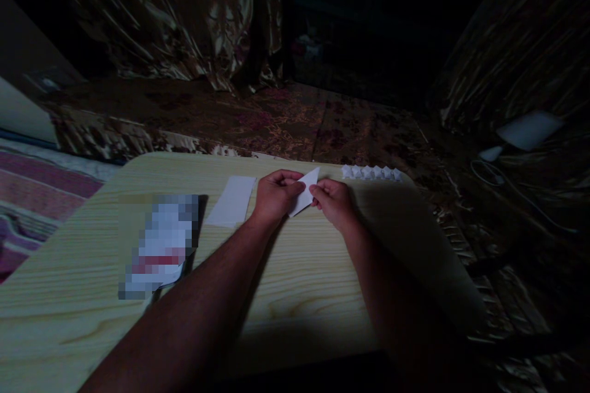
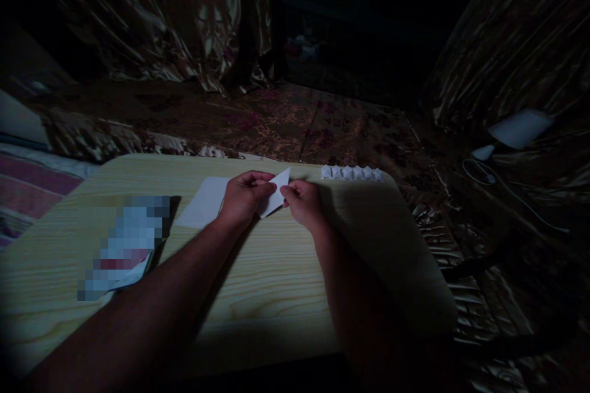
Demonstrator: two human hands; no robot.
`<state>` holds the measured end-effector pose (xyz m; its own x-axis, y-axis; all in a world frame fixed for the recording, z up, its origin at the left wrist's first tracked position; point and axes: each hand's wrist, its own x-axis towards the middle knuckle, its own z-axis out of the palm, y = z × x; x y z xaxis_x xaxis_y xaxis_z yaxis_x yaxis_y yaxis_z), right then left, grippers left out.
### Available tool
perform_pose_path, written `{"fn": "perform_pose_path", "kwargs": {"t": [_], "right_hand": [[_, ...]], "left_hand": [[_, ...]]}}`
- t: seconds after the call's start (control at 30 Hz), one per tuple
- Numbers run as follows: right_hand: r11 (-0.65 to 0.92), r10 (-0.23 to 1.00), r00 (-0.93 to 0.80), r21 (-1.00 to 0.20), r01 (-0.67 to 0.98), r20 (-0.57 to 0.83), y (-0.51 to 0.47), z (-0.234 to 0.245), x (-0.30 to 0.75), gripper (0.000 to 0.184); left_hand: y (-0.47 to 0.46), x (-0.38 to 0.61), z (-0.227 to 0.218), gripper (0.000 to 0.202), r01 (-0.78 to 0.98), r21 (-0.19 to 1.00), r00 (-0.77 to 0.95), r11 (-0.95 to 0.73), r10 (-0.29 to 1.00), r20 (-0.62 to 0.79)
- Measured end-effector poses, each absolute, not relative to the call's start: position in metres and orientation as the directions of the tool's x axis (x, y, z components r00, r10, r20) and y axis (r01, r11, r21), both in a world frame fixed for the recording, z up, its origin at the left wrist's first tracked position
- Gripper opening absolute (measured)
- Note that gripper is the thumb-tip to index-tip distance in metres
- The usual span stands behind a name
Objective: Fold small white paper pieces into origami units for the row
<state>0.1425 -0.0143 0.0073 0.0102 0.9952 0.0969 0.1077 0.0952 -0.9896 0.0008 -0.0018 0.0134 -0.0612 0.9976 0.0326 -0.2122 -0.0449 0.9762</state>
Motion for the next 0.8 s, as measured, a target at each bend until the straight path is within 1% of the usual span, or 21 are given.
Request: {"fn": "perform_pose_path", "kwargs": {"t": [0.2,0.33,0.43,0.47,0.53,0.6,0.67,0.7,0.73,0.77,0.8], "right_hand": [[0.094,0.996,-0.014,-0.980,0.174,0.093,-0.015,0.007,0.142,0.026],[0.049,0.997,-0.070,-0.979,0.197,0.036,-0.017,0.007,0.143,0.025],[0.047,0.996,-0.080,-0.973,0.226,0.030,-0.018,0.008,0.142,0.024],[0.058,0.996,-0.079,-0.965,0.255,0.039,-0.018,0.009,0.142,0.024],[0.088,0.995,-0.081,-0.927,0.365,0.063,-0.019,0.011,0.141,0.027],[0.140,0.989,-0.111,-0.830,0.540,0.095,-0.019,0.016,0.142,0.036],[0.201,0.979,-0.165,-0.698,0.688,0.119,-0.022,0.024,0.144,0.039],[0.221,0.973,-0.211,-0.650,0.727,0.094,-0.026,0.031,0.144,0.039],[0.234,0.964,-0.261,-0.632,0.739,0.052,-0.033,0.039,0.143,0.038],[0.249,0.946,-0.324,-0.651,0.717,0.005,-0.042,0.050,0.141,0.036],[0.279,0.910,-0.414,-0.715,0.641,-0.016,-0.053,0.063,0.137,0.032]], "left_hand": [[-0.001,0.000,0.014,0.033,-0.236,0.971,-0.090,-0.039,0.996,0.018],[-0.001,0.001,0.014,0.032,-0.256,0.966,-0.105,-0.046,0.994,0.019],[-0.001,0.000,0.013,0.032,-0.280,0.959,-0.120,-0.045,0.993,0.011],[-0.001,0.000,0.013,0.033,-0.285,0.957,-0.122,-0.043,0.992,0.008],[0.000,0.000,0.012,0.035,-0.296,0.954,-0.130,-0.042,0.991,0.003],[0.001,0.000,0.010,0.035,-0.313,0.949,-0.147,-0.045,0.989,-0.001],[0.003,0.000,0.010,0.034,-0.335,0.941,-0.173,-0.059,0.985,0.000],[0.003,0.000,0.010,0.033,-0.342,0.937,-0.183,-0.068,0.983,0.004],[0.003,0.000,0.010,0.033,-0.344,0.936,-0.191,-0.075,0.981,0.008],[0.003,0.000,0.010,0.032,-0.341,0.937,-0.195,-0.079,0.981,0.012],[0.003,0.000,0.011,0.032,-0.335,0.939,-0.195,-0.076,0.981,0.010]]}}
